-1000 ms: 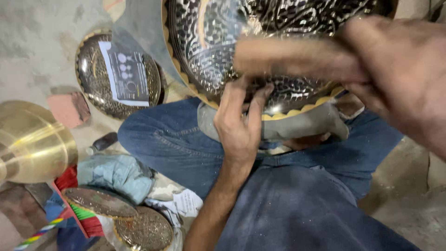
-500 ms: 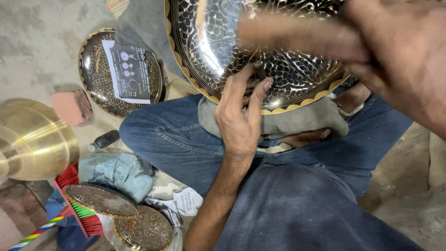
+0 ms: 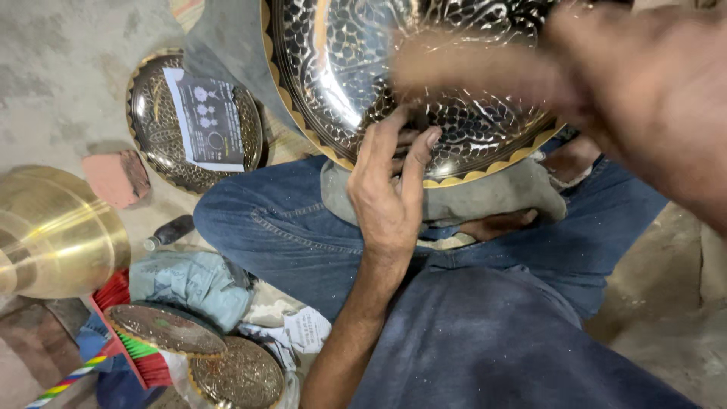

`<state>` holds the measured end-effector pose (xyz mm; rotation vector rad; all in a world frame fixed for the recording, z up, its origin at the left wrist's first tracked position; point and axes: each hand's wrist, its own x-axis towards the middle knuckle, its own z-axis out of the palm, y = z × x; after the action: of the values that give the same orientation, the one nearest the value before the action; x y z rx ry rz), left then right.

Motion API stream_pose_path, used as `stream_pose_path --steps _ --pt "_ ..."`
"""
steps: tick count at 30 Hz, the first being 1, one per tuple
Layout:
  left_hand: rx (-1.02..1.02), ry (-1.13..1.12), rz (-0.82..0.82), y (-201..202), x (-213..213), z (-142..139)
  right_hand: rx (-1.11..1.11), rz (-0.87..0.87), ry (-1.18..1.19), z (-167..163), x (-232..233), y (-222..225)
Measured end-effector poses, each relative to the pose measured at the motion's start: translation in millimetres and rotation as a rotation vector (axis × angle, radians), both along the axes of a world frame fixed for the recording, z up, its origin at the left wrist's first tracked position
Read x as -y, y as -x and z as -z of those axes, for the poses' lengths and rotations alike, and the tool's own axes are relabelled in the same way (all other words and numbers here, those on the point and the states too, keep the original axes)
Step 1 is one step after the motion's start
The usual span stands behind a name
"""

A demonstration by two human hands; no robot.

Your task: The person sits cross-legged on the floor and repeatedly hammers a metal plate resting on a cushion between their legs. They use a wooden mallet in the right hand and hold a small metal tool in the left hand to guide the strikes. The plate features an intricate embossed pattern that is being refined through repeated hammering.

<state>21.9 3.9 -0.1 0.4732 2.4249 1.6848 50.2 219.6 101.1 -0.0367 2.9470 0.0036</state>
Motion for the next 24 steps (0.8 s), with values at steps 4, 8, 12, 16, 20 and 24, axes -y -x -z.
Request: stream_pose_path --steps 4,8,12,16,20,24 --pt "-0.045 0.049 -0.011 0 0 -3 0.0 0.001 0.039 3 -2 -4" --pt "-0.017 0.011 0.013 0 1 -3 0.191 0.066 -0.144 7 -2 -8" --pt "-0.09 0.064 0.016 0 3 -4 -0.066 -0.012 0.144 5 -6 -11" --pt "-0.075 0.017 0.012 -1 3 -4 -0.168 0.007 0.271 6 -9 -12" --pt "-0.016 0.009 0.015 -2 3 -1 -0.144 0.01 0.27 12 -8 -14" --pt "-0.079 0.042 0.024 -1 4 3 0.007 0.014 0.033 11 -6 -15"
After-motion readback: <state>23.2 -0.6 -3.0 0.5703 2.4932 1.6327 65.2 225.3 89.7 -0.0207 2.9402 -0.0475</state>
